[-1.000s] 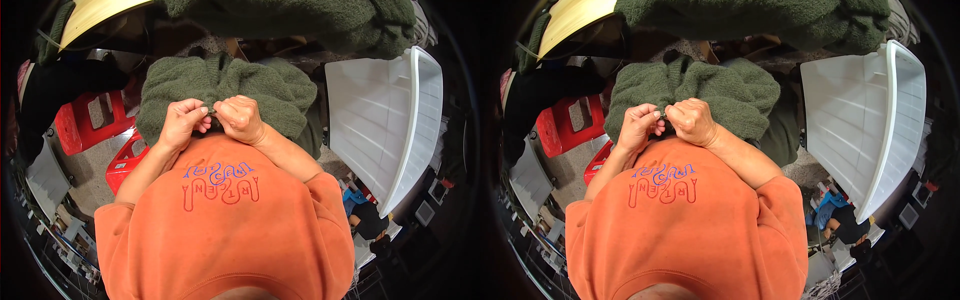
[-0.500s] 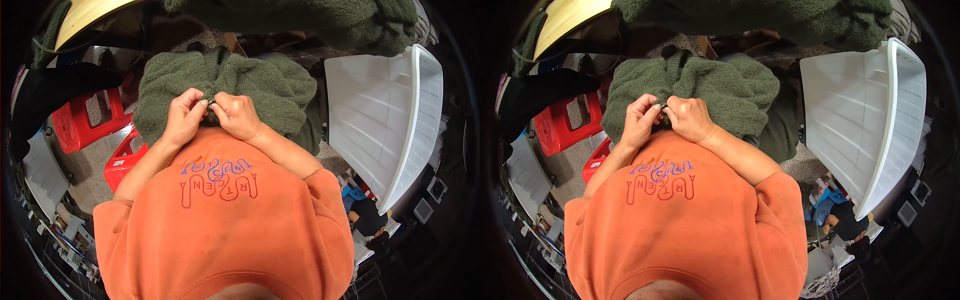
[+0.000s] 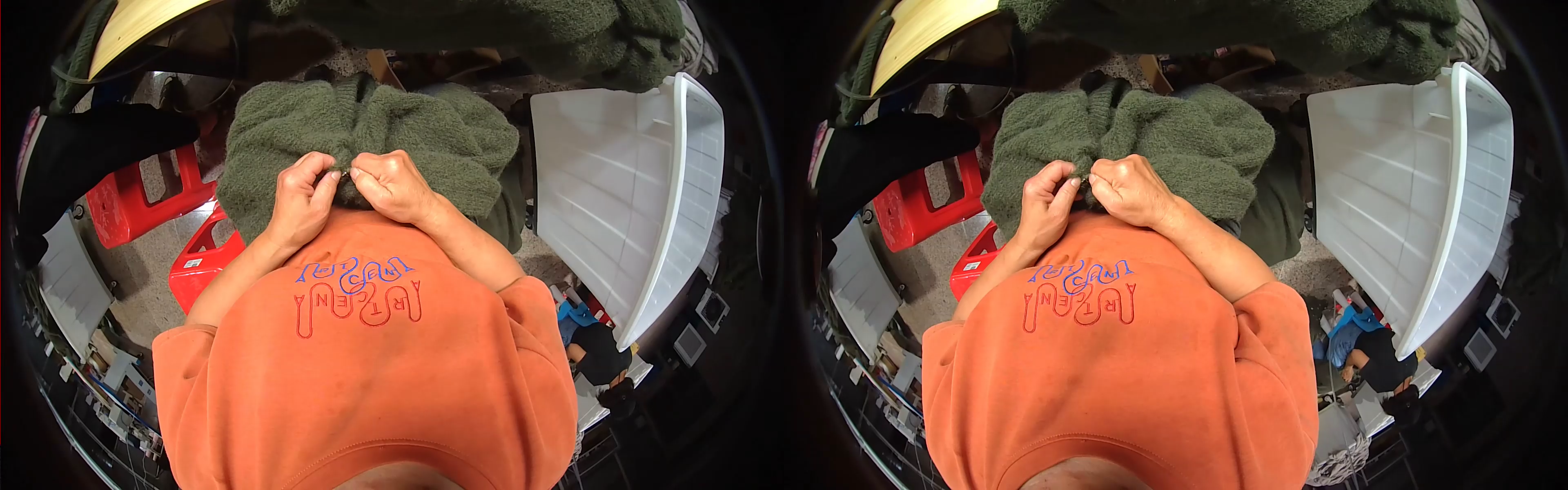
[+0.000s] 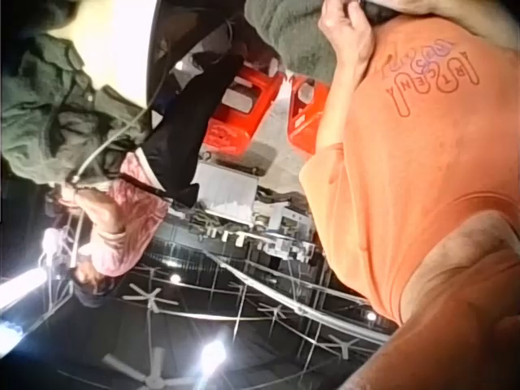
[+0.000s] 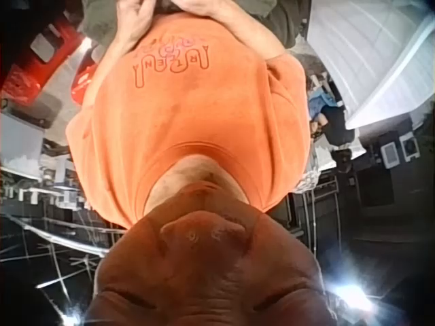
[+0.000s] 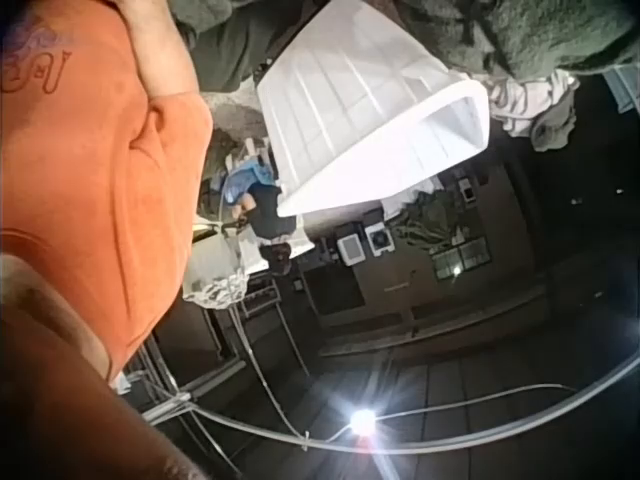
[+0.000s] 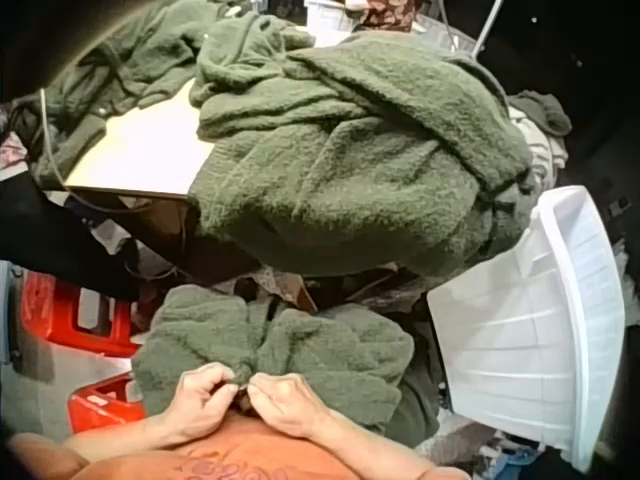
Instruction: Inspecting a green knit garment and removing loose threads or small imperfections by hand.
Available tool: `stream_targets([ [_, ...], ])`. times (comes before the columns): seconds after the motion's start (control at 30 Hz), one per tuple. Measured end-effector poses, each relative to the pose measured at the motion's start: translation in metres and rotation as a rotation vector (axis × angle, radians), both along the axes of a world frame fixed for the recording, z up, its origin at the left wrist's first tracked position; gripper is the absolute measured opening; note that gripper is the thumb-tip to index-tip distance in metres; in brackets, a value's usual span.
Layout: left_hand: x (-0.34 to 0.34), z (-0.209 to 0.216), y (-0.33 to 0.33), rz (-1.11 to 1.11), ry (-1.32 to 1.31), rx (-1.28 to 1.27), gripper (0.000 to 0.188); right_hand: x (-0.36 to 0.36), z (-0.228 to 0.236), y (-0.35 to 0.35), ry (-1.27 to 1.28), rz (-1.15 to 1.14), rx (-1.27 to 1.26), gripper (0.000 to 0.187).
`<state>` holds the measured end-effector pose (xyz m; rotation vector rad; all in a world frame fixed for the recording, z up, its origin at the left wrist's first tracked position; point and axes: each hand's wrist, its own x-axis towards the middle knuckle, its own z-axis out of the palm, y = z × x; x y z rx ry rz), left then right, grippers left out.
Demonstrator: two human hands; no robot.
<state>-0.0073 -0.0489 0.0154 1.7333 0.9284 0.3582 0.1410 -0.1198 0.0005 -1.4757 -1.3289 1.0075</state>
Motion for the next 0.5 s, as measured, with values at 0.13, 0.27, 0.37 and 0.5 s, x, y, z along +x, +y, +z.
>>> stream_targets([
  [0.13,0.0009,0.0036,0.0005,-0.012,-0.042,-0.019,0.006,0.0005,-0.0017,-0.0013,0.054,0.019,-0.001,0.018],
  [0.27,0.0026,0.0070,0.0006,-0.058,-0.099,0.069,0.007,0.0033,0.0049,-0.0006,0.114,0.034,-0.056,0.017],
  [0.37,0.0006,0.0067,0.0008,-0.090,-0.097,0.093,0.008,0.0027,0.0027,-0.0018,0.109,0.069,-0.027,0.017],
  [0.5,-0.0029,0.0049,-0.0018,-0.070,-0.092,0.023,0.008,0.0015,0.0014,-0.0043,0.101,0.086,-0.002,0.017],
])
